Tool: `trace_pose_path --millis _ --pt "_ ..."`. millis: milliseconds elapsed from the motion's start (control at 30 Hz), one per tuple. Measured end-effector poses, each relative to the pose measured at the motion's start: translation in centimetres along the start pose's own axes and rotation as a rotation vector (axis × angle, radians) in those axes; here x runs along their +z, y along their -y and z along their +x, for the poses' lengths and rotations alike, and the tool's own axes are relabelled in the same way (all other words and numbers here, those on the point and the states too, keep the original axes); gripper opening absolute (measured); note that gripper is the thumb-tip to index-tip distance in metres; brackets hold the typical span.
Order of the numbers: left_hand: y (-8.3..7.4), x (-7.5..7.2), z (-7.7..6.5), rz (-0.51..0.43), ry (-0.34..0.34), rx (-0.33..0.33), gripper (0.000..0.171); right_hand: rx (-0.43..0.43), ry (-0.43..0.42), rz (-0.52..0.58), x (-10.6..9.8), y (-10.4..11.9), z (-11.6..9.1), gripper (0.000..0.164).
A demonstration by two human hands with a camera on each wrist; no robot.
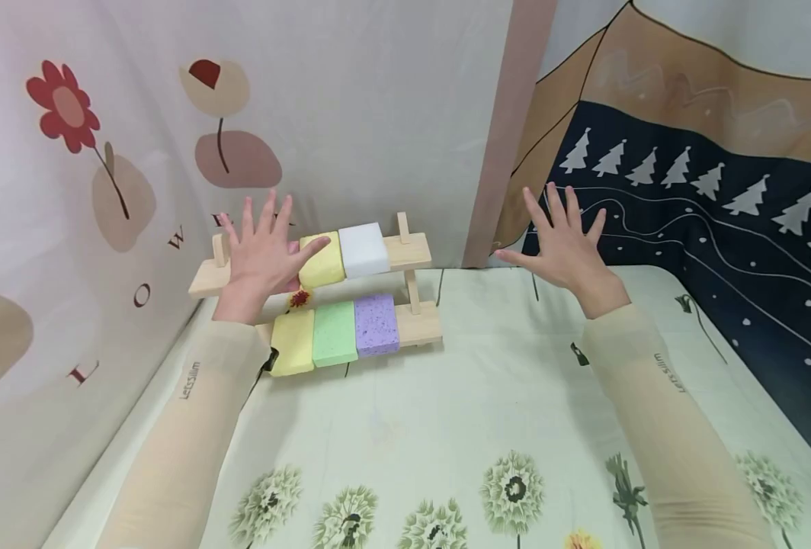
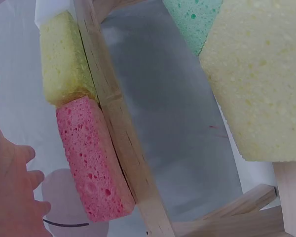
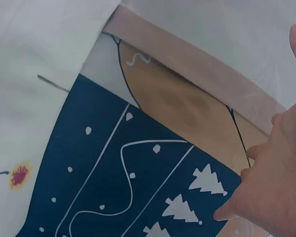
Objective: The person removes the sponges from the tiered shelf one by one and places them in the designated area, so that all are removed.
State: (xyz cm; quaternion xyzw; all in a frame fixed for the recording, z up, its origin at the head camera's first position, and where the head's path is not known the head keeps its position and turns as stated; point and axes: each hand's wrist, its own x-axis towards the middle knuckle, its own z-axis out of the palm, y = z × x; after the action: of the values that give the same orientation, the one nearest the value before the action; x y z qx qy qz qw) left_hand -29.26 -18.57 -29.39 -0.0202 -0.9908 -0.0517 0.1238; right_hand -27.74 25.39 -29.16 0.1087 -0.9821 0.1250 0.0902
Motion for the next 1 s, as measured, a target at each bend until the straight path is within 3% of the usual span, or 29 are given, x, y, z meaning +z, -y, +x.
trace_pose_path --millis 667,833,1000 --pt "2.1 -1.5 -1.5 0.024 -0.002 -0.05 0.107 -0.008 -0.029 0.052 1.1 1.7 0.4 0.106" --pt "3.3 -1.7 -2.2 -0.048 -0.033 -0.081 0.103 -0.014 -0.018 0.067 1.6 2.4 0.4 0.106" --pt "5.5 -1.9 -3.1 -0.137 -0.085 -0.131 0.099 -0.03 -0.021 0.088 2.0 3.3 0.6 0.105"
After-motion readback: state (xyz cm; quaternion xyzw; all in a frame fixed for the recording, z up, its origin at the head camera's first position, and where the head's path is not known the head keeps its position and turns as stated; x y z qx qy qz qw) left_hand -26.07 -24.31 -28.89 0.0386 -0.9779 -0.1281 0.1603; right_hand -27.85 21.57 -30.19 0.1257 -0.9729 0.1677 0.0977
